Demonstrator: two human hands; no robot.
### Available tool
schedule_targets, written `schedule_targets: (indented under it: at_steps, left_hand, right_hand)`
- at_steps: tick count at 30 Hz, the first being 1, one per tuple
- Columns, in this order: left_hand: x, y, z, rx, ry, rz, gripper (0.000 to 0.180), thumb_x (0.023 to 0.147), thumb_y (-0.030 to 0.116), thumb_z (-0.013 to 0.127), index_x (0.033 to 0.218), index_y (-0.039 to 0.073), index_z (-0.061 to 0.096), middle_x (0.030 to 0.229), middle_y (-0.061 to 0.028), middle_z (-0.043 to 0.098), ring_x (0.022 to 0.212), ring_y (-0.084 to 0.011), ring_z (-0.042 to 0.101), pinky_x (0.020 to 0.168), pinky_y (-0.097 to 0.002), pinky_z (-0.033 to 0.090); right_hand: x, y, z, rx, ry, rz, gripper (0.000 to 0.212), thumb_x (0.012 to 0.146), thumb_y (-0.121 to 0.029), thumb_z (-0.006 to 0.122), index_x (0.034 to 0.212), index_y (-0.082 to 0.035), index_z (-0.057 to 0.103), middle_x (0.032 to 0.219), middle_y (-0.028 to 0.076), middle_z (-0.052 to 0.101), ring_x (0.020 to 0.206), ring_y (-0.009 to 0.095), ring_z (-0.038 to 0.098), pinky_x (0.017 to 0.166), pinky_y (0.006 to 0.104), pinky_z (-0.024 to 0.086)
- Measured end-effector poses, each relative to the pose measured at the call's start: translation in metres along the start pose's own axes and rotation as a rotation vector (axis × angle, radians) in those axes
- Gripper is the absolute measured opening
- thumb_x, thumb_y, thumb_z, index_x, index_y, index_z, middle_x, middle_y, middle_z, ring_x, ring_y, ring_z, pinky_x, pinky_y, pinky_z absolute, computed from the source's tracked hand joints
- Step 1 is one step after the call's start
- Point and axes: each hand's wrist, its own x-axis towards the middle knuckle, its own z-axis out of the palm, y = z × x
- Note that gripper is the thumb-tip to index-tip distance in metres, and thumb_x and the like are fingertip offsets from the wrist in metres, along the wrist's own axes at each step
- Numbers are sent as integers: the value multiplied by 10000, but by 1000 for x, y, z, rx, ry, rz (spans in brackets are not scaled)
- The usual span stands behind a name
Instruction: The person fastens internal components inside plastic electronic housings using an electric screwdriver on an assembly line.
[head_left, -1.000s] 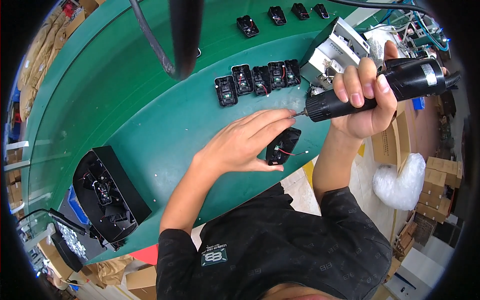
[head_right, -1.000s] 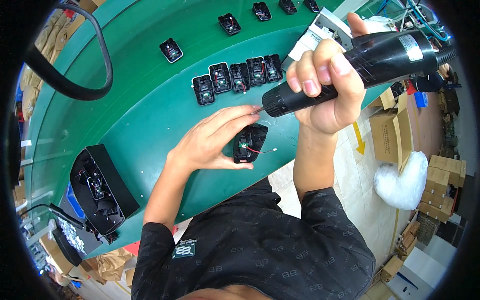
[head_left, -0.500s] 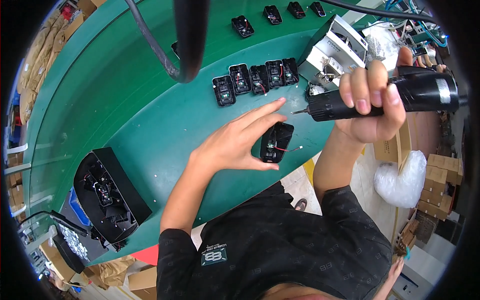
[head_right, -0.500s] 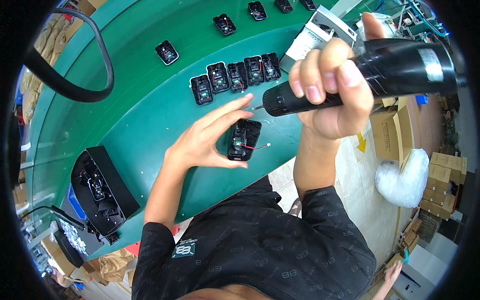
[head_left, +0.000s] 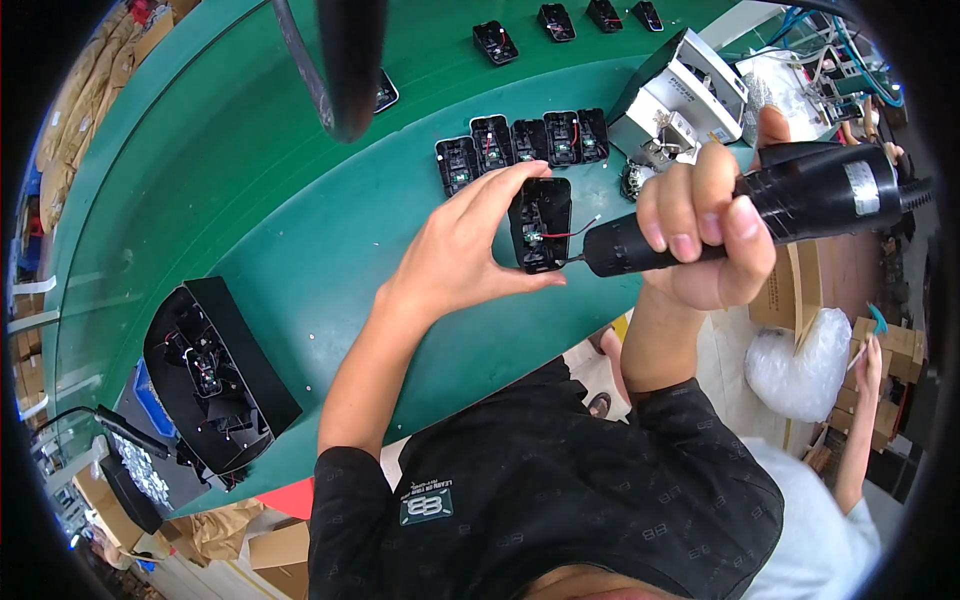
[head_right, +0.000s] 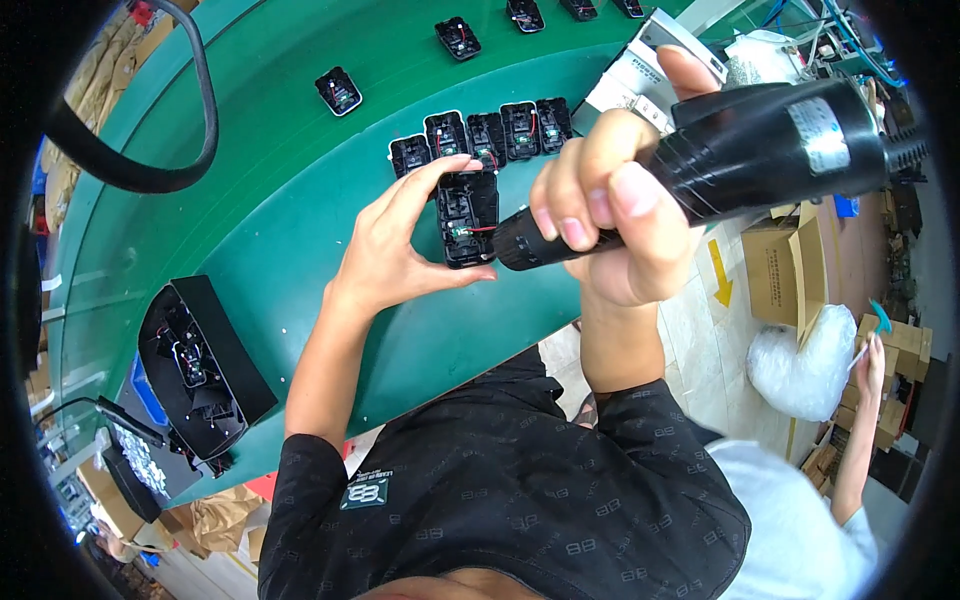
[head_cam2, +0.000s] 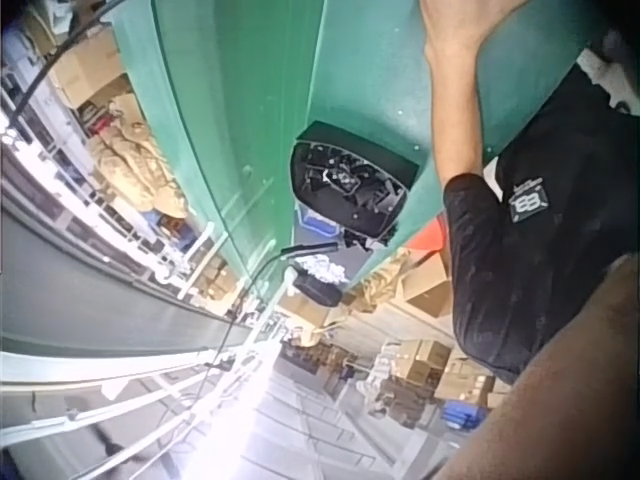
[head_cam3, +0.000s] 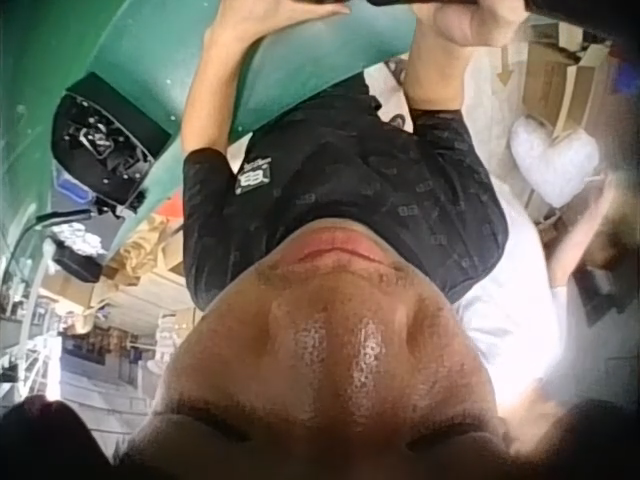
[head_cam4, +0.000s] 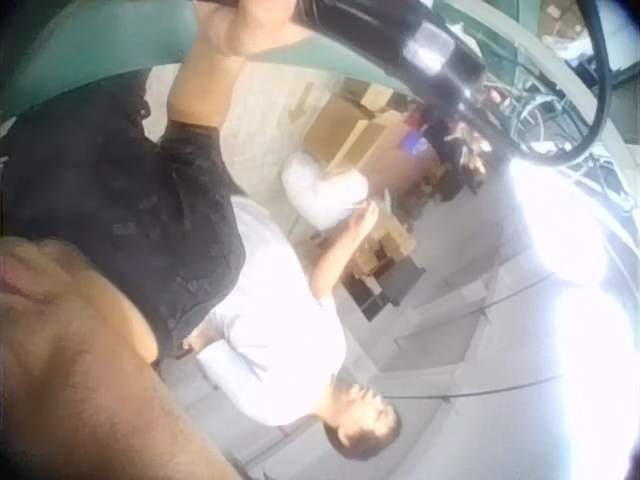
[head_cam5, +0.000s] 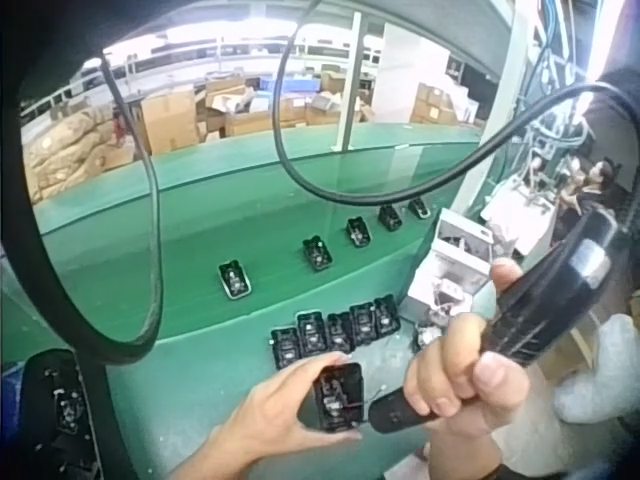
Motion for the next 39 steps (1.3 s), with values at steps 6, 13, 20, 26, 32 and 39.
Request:
schedule_targets:
  at_steps: [6, 13, 20, 26, 32, 39]
  left_hand:
    - [0, 0, 1, 25, 16, 13, 878, 561, 253, 881, 1298, 43, 452, 1186, -127, 593, 1079, -307, 590, 924, -368, 490]
    - [-2, -2, 3, 40, 13, -7, 885, 571, 280, 879, 1301, 32, 445, 1183, -152, 591, 1073, -321, 594, 914, -373, 496]
    - [-3, 0, 4, 43, 7, -97, 904, 524, 283, 899, 1290, 29, 491, 1215, -130, 594, 1107, -285, 595, 945, -371, 484]
    - [-2, 0, 3, 48, 8, -98, 902, 527, 287, 899, 1292, 34, 491, 1221, -129, 591, 1108, -288, 593, 945, -374, 484]
    - [-2, 0, 3, 45, 7, -101, 898, 535, 293, 896, 1294, 37, 491, 1224, -133, 588, 1110, -291, 591, 945, -376, 484]
    - [-4, -1, 6, 67, 24, -147, 874, 530, 312, 900, 1265, 42, 510, 1198, -130, 601, 1063, -288, 615, 901, -367, 507]
  right_hand:
    - [-1, 11, -6, -57, -109, -28, 613, 891, -106, 450, 1439, -40, 184, 704, 23, 406, 535, 110, 467, 525, 282, 436]
    - [-1, 12, 0, -98, 50, -48, 697, 827, -74, 558, 1411, -31, 181, 607, 37, 420, 442, 129, 465, 455, 303, 464]
    - [-2, 16, 2, -164, 63, -58, 692, 822, -77, 565, 1401, 1, 193, 596, 38, 428, 436, 128, 459, 448, 302, 466]
    - [-2, 15, -5, -210, -67, -31, 625, 883, -101, 469, 1441, -62, 189, 680, 20, 421, 510, 108, 459, 512, 291, 444]
    - [-1, 18, 1, -207, 77, -39, 695, 828, -88, 583, 1396, -1, 192, 605, 46, 452, 443, 130, 476, 457, 301, 469]
    - [-5, 20, 1, -208, 32, -61, 641, 838, -64, 586, 1374, -57, 234, 612, 50, 459, 445, 138, 467, 456, 312, 466]
